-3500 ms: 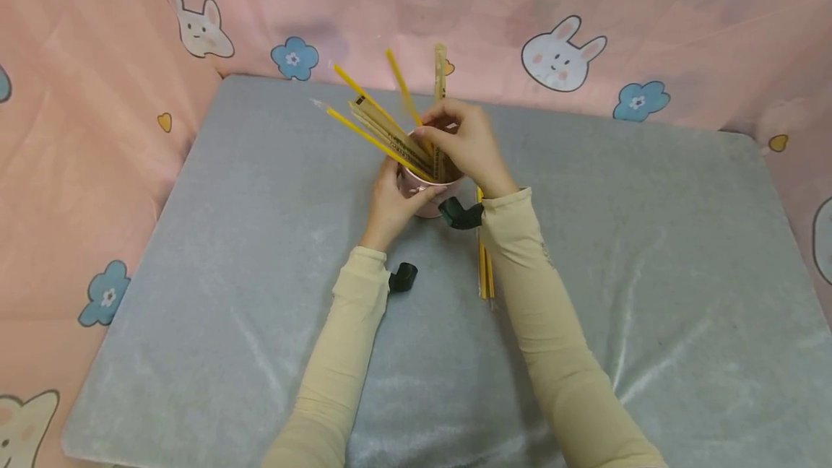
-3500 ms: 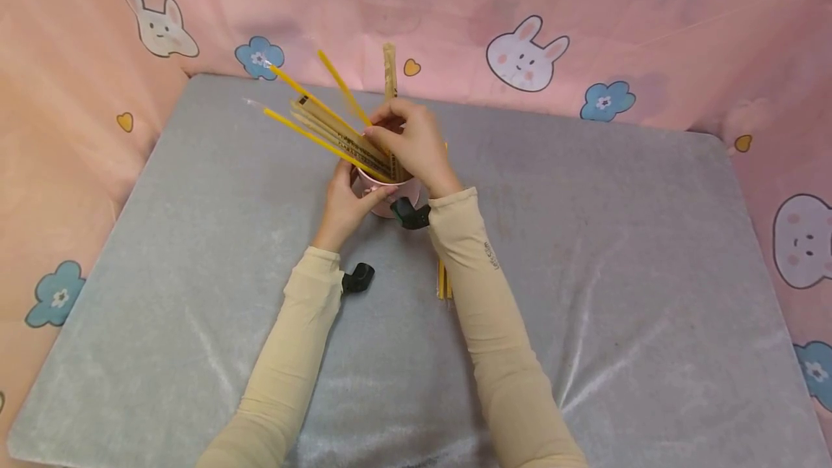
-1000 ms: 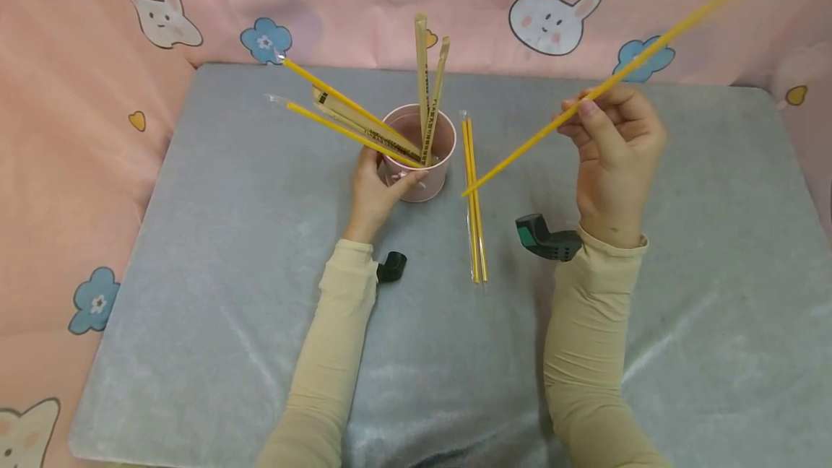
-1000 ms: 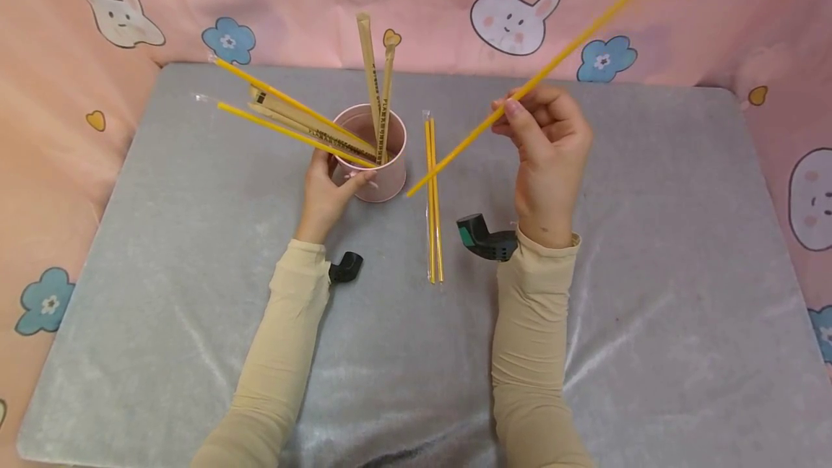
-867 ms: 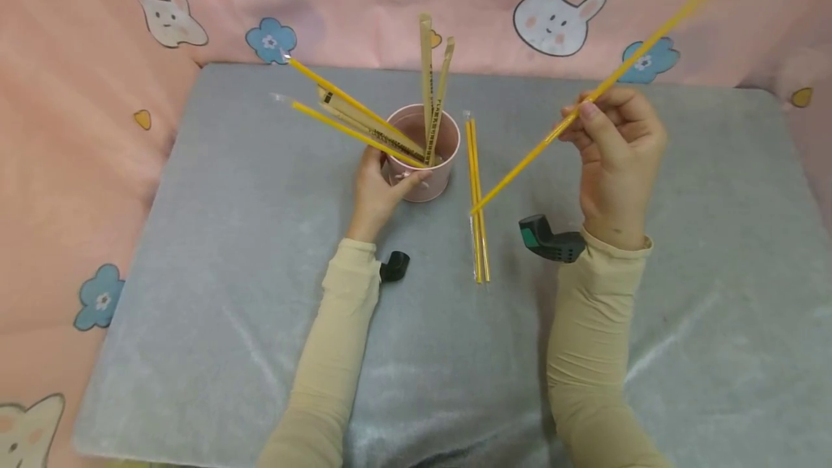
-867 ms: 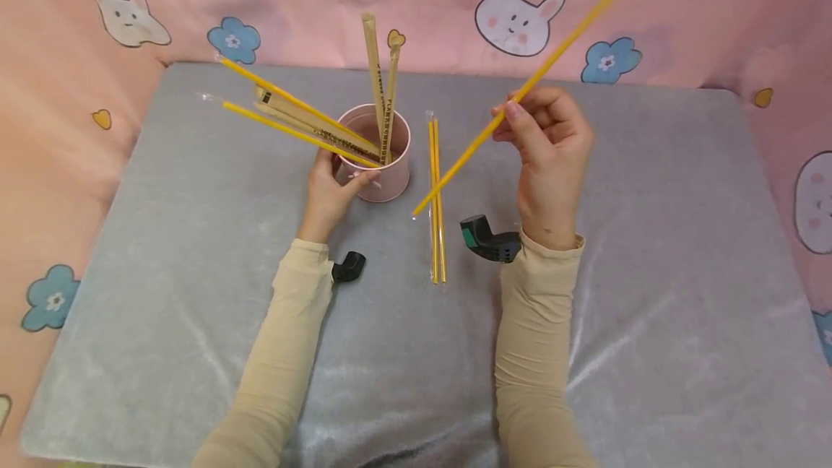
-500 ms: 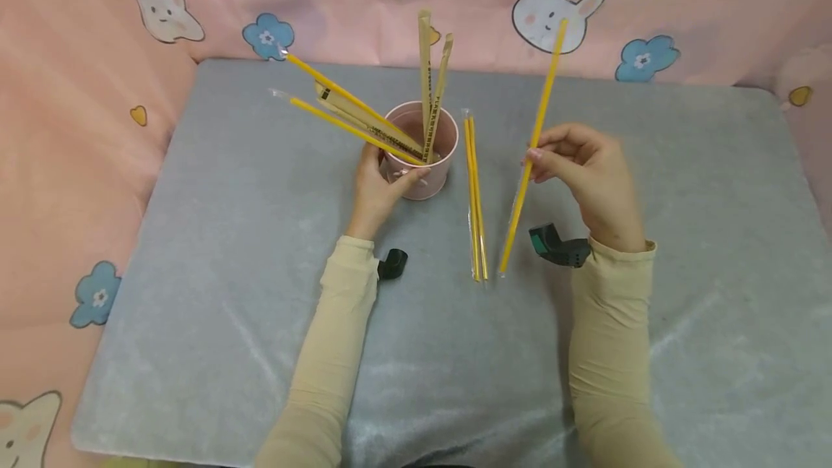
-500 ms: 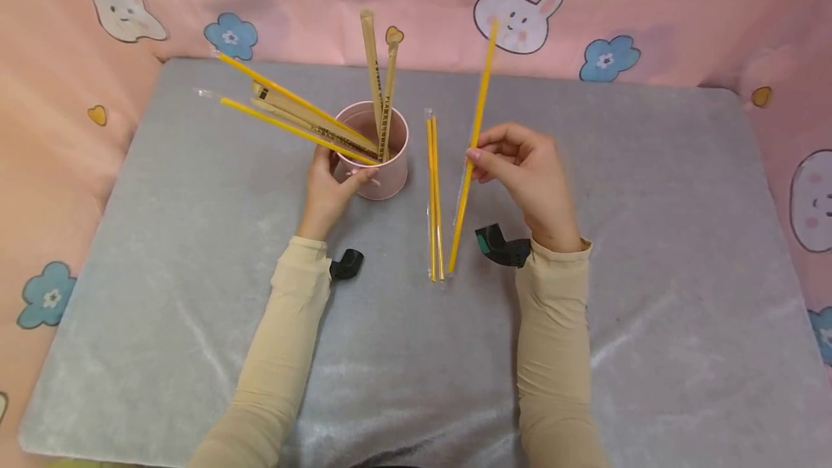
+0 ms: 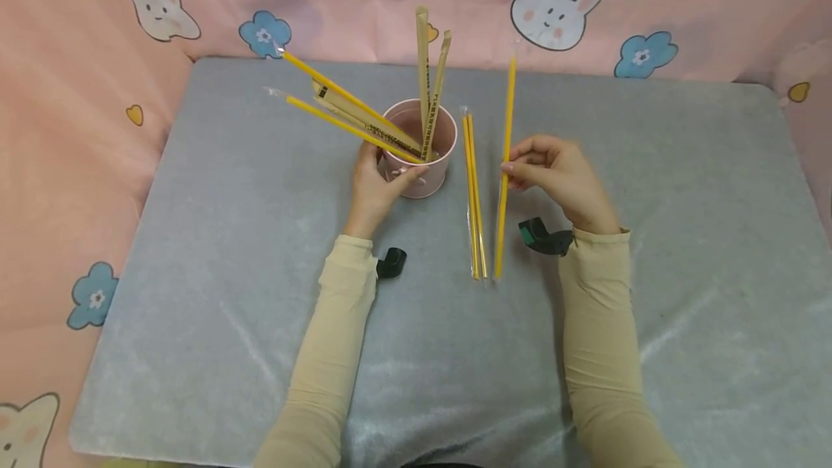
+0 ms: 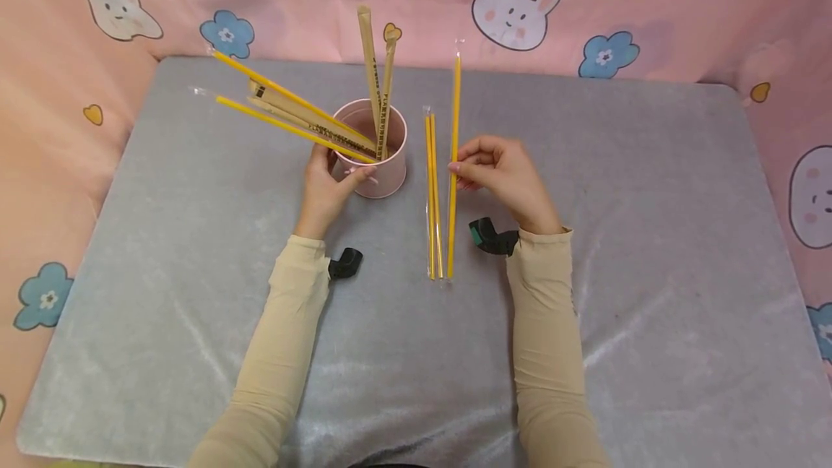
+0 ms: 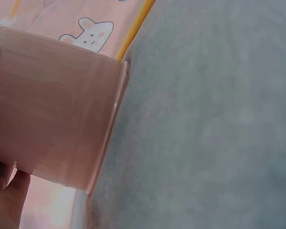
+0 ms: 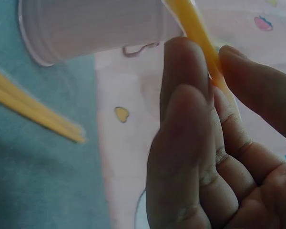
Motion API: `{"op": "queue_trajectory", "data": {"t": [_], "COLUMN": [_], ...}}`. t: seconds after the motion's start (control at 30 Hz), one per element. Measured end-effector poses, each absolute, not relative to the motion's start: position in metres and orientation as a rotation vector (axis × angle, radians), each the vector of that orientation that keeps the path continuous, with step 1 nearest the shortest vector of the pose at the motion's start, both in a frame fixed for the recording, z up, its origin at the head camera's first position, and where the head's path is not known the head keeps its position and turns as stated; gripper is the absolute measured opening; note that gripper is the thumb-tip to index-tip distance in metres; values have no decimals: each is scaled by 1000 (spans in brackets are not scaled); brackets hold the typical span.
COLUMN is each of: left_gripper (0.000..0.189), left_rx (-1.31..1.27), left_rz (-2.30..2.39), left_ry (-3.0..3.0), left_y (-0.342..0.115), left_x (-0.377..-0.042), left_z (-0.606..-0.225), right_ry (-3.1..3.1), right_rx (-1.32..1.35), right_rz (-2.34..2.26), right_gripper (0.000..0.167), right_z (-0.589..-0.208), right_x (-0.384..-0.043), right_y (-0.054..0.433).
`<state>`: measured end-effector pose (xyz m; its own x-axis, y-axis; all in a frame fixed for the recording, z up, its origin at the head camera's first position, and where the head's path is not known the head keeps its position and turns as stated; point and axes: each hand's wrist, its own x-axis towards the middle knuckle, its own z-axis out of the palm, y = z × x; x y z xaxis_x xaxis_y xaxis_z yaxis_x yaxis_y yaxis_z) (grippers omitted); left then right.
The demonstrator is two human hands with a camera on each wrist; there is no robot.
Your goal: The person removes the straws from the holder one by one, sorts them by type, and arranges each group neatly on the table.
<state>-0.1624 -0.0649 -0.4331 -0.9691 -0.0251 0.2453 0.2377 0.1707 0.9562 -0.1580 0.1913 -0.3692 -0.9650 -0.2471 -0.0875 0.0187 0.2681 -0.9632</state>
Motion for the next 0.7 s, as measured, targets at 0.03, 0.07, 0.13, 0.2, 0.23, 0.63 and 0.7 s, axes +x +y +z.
{"op": "queue_trajectory", "data": {"t": [0.03,0.07,0.13,0.2,0.23,0.63,0.7], "left_gripper": [69,69,69,69,69,70,70], "left_rx": [-207,-206,-211,-220,-219,-224,-225], "left_rz": [-1888,-1890,-1884,-1878,-1878,-1873,-1875], "left_ry": [-2239,-2238,-2234,-2230,-2229,-2239,-2233], "left_y": [-65,-65,-64,-64,-64,-65,-65], "left_x": [-162,-162,-162,-162,-162,-162,-162], "left_z": [-433,-433,-432,-432,-431,-431,-431], "right_ry": [2312,2301,2273,2247,2233,2128,2125], "right_rx": [-192,-175,-152,-140,-137,-108,-103], "right_rz": [-1753,-1744,-1721,-1703,-1698,-1721,-1715], "right_gripper": [13,14,15,15,15,12,11], "right_z": [-372,-375,-381,-386,-389,-413,-415], "right_x": [-160,-162,-165,-168,-169,-177,-177], "right_y": [192,192,193,194,194,197,197]}}
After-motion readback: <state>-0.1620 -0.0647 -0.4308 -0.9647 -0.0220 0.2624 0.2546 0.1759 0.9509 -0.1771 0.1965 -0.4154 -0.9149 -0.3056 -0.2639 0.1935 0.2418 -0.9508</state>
